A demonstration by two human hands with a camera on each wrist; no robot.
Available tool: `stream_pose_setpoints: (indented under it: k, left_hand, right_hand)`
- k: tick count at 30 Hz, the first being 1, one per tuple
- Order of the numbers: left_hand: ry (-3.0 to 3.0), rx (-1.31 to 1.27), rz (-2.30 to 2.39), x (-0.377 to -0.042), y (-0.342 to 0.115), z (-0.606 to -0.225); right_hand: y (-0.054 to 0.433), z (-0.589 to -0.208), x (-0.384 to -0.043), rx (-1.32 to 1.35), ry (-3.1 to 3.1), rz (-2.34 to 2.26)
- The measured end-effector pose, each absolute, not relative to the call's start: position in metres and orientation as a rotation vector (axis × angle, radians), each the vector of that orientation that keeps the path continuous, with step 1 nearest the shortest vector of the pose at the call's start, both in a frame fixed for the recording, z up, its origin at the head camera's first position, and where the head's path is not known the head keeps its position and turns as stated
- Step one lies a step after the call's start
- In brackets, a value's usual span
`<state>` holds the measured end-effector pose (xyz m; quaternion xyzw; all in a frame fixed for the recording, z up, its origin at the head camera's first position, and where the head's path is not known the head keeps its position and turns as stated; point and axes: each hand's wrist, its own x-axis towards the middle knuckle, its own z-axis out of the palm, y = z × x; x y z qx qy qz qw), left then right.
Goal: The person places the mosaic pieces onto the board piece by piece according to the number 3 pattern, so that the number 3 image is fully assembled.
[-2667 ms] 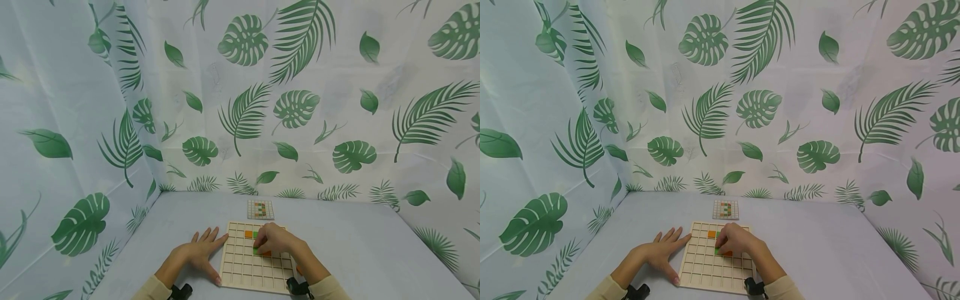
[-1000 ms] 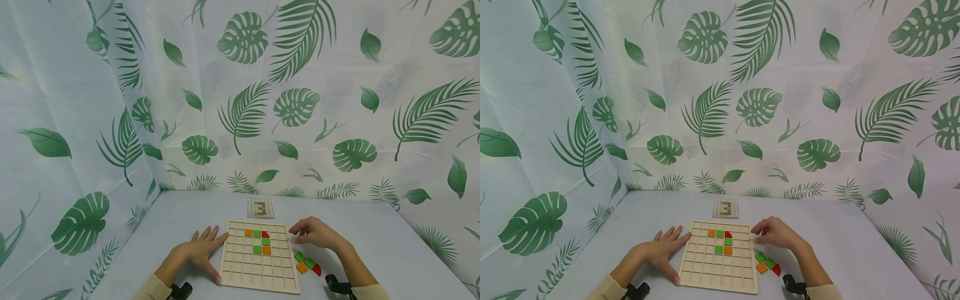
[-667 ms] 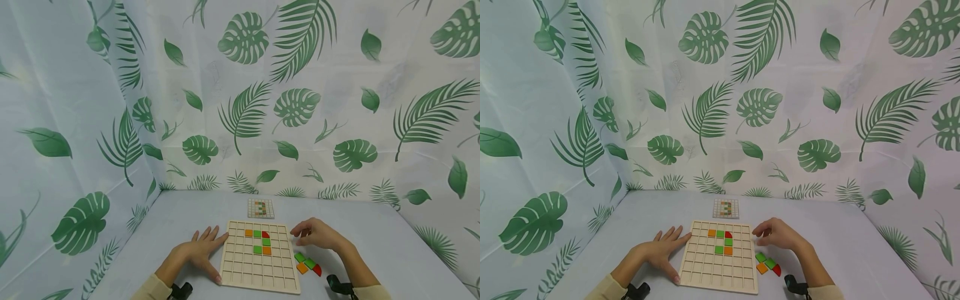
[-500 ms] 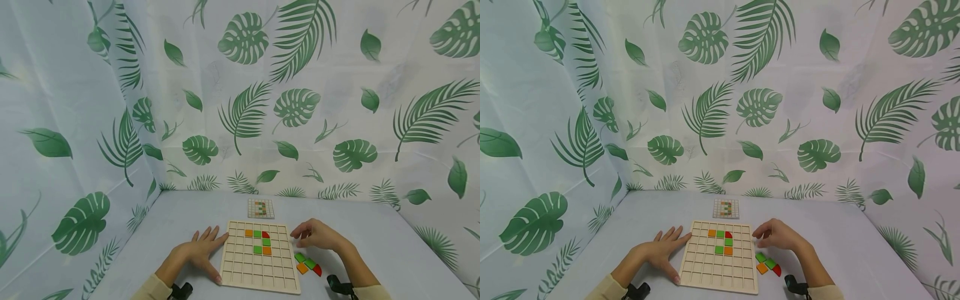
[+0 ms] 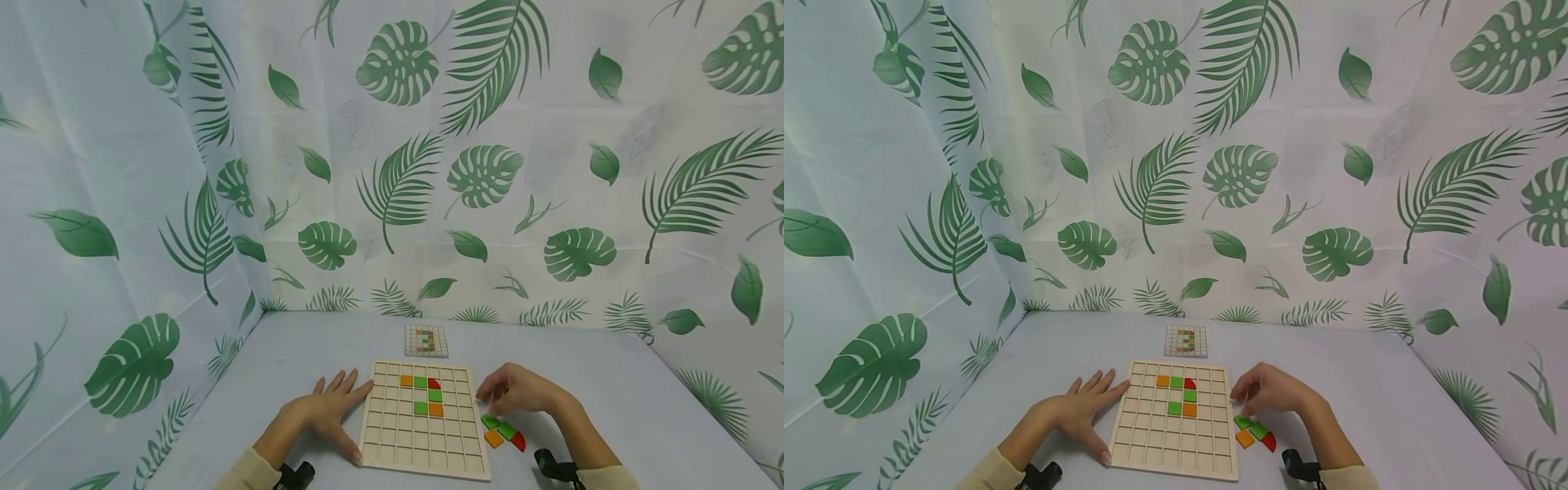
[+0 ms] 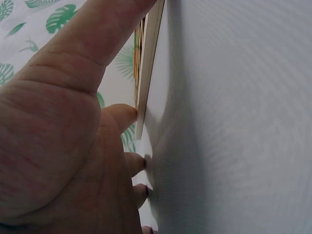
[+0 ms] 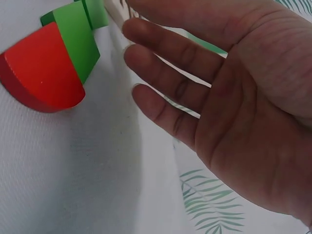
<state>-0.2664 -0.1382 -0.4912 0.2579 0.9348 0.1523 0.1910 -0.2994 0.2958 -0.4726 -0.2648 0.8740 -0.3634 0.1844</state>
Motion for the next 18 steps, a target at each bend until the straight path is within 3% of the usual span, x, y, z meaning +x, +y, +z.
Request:
stream_pose_setpoints:
  k: [18]
  left_hand:
    - [2.634,0.712,0.42,-0.2674,-0.1379,-0.4943]
  right_hand:
    - [0.2929,-0.4747,-0.2957,-0.737,2.396,-0.959]
